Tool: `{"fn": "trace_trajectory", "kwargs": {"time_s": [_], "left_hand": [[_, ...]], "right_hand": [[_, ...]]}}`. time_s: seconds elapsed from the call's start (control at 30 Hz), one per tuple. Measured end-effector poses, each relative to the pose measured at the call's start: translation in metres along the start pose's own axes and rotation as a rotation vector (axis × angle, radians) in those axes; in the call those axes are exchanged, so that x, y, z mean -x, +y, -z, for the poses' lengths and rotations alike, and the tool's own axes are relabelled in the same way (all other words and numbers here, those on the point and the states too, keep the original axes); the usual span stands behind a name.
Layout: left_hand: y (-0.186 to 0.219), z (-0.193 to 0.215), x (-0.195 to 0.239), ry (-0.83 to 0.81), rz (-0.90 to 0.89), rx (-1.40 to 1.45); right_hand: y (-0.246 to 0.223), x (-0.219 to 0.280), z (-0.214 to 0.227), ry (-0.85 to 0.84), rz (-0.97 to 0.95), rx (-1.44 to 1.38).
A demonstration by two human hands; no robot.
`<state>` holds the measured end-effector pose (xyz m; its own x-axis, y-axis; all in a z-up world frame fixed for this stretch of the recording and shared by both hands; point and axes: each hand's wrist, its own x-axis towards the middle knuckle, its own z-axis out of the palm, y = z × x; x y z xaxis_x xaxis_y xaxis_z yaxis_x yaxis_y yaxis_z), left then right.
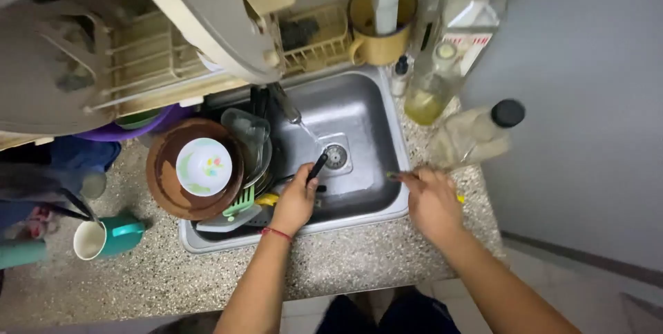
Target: Scrubbing a small kitchen tool with a brush and soap in a sink.
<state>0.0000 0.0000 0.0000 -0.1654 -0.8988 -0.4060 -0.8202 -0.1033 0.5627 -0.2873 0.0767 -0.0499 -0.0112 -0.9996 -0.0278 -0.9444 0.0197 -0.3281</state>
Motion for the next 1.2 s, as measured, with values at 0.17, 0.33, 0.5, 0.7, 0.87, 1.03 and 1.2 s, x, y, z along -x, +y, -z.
{"fn": "trace_trajectory", "kwargs": {"time_s": [0.17,0.33,0.5,0.7,0.87,1.03,1.2], "left_hand": [[-0.004,-0.014,-0.011,0.064,0.105,0.083],[0.003,-0.011,-0.024,0.099,0.115,0.142],[-0.025,0.000,-0.035,0.048,-0.005,0.434],[-0.018,0.053,0.002,0.041,-0.190,0.755],[0.006,0.095,0.027,0.066,-0.239,0.632],[-0.002,0.089,0.021,-0.001,-0.282,0.581],[-0.011,0.086,0.018,-0.005,-0.442,0.588]], "right_hand": [[0.002,0.008,0.008,0.078,-0.020,0.051],[-0.045,-0.004,0.043,0.305,0.054,-0.109],[-0.137,-0.087,0.127,0.589,-0.035,-0.699],[-0.085,-0.271,0.097,0.788,-0.212,-0.933],[-0.071,-0.310,0.107,0.710,-0.214,-0.780],[-0.065,-0.306,0.121,0.605,-0.239,-0.635],[-0.107,-0.267,0.164,0.733,-0.153,-0.776]]}}
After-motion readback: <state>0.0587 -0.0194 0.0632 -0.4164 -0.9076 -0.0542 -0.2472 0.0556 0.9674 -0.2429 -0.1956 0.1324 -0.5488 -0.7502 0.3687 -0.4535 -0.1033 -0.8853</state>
